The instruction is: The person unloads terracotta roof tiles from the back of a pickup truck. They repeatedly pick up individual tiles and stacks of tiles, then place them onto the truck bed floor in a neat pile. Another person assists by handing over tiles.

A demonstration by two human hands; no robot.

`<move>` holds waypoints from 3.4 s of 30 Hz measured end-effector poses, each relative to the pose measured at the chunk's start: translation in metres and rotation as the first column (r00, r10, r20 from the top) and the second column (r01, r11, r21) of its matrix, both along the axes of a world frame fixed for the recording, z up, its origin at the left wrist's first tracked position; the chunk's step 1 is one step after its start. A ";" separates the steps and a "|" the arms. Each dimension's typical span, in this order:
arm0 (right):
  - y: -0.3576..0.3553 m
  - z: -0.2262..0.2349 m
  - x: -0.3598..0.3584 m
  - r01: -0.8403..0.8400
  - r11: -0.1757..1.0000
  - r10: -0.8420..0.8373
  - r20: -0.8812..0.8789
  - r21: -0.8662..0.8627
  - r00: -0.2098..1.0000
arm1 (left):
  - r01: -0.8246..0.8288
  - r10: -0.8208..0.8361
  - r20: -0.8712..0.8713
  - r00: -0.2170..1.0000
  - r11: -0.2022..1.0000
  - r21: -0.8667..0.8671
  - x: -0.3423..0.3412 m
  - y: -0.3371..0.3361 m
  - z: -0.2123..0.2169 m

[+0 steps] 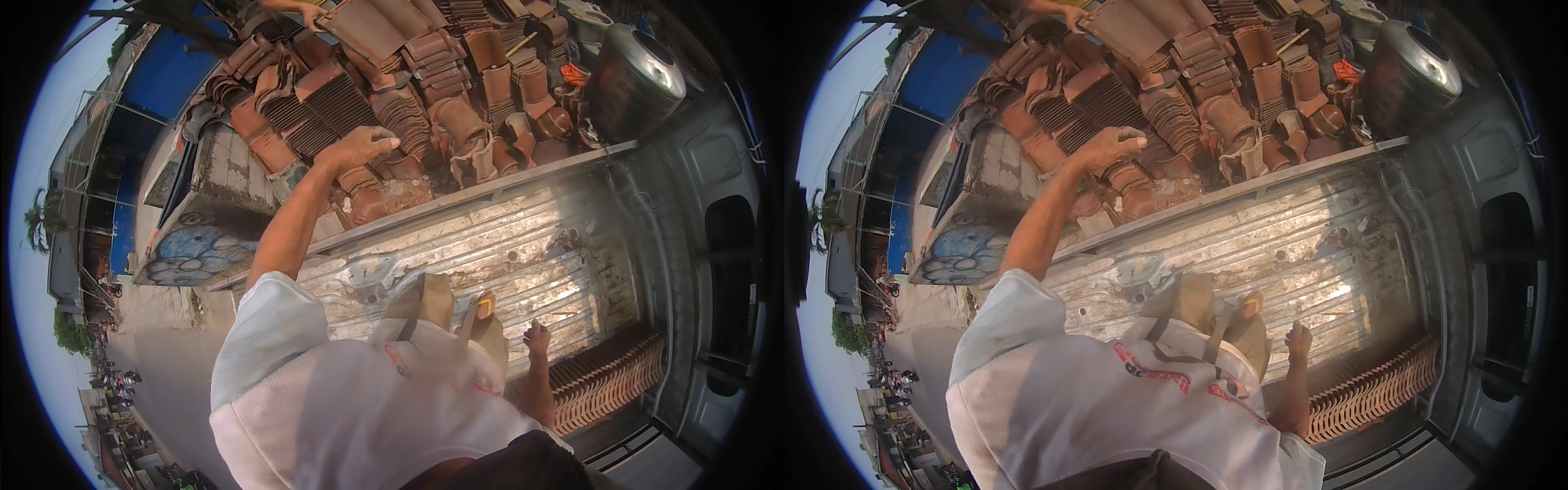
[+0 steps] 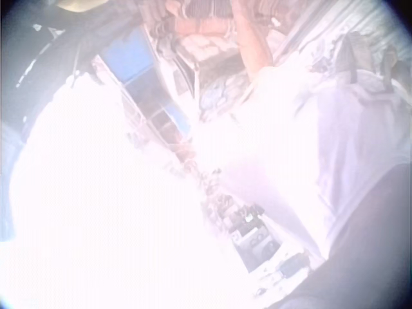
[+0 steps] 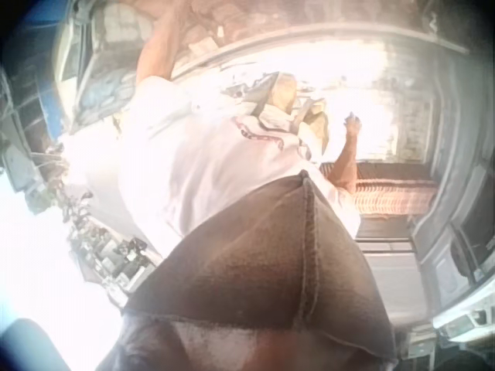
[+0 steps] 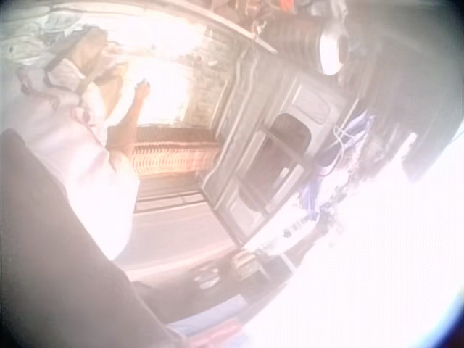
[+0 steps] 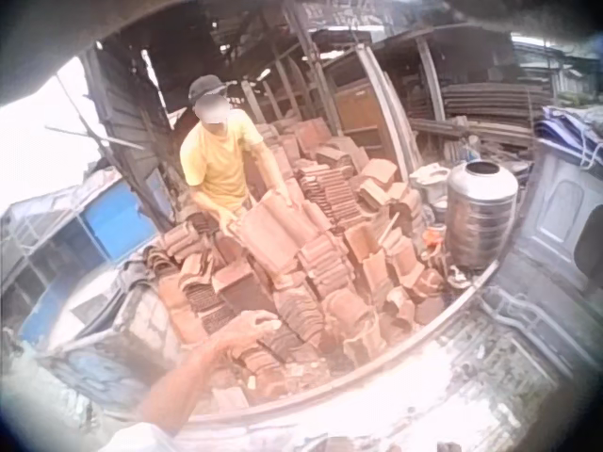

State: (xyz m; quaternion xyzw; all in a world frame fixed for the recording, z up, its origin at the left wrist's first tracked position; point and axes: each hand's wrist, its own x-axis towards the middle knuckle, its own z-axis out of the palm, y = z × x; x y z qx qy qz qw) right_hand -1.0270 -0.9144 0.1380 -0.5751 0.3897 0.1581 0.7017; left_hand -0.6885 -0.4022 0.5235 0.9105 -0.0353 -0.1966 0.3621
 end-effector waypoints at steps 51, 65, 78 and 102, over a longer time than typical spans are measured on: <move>0.369 0.224 -0.218 0.768 0.319 -0.926 0.010 0.556 0.377 | 0.605 -0.667 -0.745 0.023 0.603 -0.521 -0.163 -0.139 -0.128; 0.251 0.105 -0.462 0.651 0.689 -0.641 -0.153 0.317 0.753 | 0.422 -0.578 -0.773 0.262 0.789 -0.447 -0.416 -0.199 -0.168; 0.153 -0.018 -0.573 0.894 -0.213 -0.909 -0.416 0.394 -0.033 | 0.236 -0.258 -0.817 0.516 0.960 -0.154 -0.644 -0.284 -0.270; -0.102 -0.332 -0.666 0.642 0.271 -0.638 -0.366 0.717 0.677 | -0.208 0.064 -0.498 0.865 0.948 -0.241 -0.850 -0.460 -0.599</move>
